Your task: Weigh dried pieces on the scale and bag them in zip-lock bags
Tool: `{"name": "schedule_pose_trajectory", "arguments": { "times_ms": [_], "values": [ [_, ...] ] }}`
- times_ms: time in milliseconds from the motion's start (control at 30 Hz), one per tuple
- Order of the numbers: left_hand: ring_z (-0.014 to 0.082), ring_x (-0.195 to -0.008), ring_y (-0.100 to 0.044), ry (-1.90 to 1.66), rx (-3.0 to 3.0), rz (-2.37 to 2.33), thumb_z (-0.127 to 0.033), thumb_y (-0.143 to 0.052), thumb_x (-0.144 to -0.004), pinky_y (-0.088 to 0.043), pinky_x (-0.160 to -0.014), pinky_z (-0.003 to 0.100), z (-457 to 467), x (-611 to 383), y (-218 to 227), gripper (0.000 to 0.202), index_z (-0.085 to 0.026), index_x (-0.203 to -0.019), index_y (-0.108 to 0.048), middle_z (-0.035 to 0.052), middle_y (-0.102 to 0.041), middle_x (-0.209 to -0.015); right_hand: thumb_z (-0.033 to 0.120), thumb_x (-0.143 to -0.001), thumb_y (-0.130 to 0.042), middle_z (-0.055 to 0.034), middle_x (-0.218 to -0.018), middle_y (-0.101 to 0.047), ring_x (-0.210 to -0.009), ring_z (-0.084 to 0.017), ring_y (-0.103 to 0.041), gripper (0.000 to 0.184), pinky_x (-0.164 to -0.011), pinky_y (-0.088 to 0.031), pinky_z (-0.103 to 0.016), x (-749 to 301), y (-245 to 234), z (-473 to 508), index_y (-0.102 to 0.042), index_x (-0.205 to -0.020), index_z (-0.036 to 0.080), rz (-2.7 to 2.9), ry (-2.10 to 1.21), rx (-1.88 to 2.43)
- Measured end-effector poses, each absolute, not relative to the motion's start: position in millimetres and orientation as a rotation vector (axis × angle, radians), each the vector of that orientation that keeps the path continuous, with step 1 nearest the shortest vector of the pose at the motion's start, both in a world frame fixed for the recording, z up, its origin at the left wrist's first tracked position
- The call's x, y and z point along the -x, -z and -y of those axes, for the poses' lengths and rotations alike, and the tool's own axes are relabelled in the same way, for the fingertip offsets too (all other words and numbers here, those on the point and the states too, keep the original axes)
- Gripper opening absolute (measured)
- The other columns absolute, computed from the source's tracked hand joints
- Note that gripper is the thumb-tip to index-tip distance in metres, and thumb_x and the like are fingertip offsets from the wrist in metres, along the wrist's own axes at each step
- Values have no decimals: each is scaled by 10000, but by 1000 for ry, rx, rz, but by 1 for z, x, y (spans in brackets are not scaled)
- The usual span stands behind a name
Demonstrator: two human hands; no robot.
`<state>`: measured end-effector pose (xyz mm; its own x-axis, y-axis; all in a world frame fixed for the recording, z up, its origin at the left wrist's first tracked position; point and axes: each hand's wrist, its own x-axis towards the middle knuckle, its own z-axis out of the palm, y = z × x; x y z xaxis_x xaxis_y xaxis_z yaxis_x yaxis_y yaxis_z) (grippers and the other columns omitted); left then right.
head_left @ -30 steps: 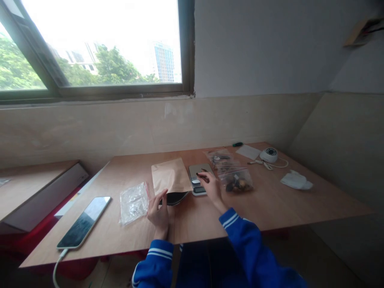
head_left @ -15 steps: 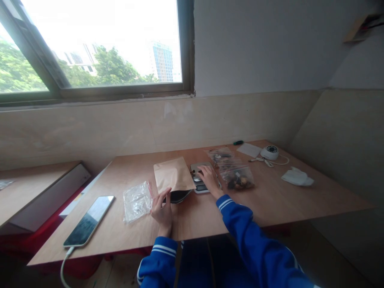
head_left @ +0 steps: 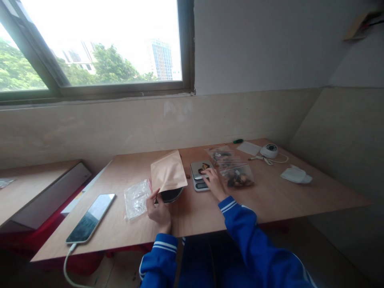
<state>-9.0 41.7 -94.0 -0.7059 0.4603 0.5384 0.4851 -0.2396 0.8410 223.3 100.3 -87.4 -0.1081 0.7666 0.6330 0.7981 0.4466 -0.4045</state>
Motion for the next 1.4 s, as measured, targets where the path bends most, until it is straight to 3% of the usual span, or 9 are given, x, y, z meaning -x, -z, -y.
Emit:
{"name": "schedule_pose_trajectory", "arguments": {
  "times_ms": [267,600,767,1033,1400],
  "values": [
    [169,-807,-573,2383,935,1983,-379,-557,-826,-478,-706,299,-41,9,90,266,-163,-970,-614,49,-614,-931,225,-903,-469,-78,-944,-585,-937,-239,-540,178,-870,-442,-384,-248,88,-84,-634,-961,192,1796,11,1362],
    [161,-775,-572,2333,1010,1975,-368,-547,-827,-484,-710,311,-40,8,87,234,-174,-931,-627,46,-624,-933,204,-852,-589,-80,-955,-599,-922,-259,-524,88,-787,-400,-368,-243,83,-78,-658,-906,207,1970,197,1622],
    [158,-768,-567,2338,1026,1979,-373,-548,-833,-473,-680,298,-41,9,89,242,-172,-940,-628,50,-628,-944,210,-868,-578,-53,-913,-611,-920,-238,-542,93,-781,-360,-347,-246,77,-79,-660,-824,214,1966,104,1605],
    [165,-795,-561,2301,1088,1957,-365,-553,-834,-479,-735,318,-43,11,94,234,-171,-938,-633,52,-633,-942,264,-859,-611,-53,-977,-609,-943,-240,-540,125,-792,-344,-341,-243,75,-76,-651,-971,226,2055,135,1630],
    [168,-800,-568,2307,1098,1974,-369,-547,-836,-474,-729,312,-42,10,93,236,-176,-940,-635,52,-630,-942,177,-870,-577,-45,-980,-598,-947,-214,-531,121,-812,-344,-341,-259,62,-80,-682,-878,238,2242,101,1514]
  ]
}}
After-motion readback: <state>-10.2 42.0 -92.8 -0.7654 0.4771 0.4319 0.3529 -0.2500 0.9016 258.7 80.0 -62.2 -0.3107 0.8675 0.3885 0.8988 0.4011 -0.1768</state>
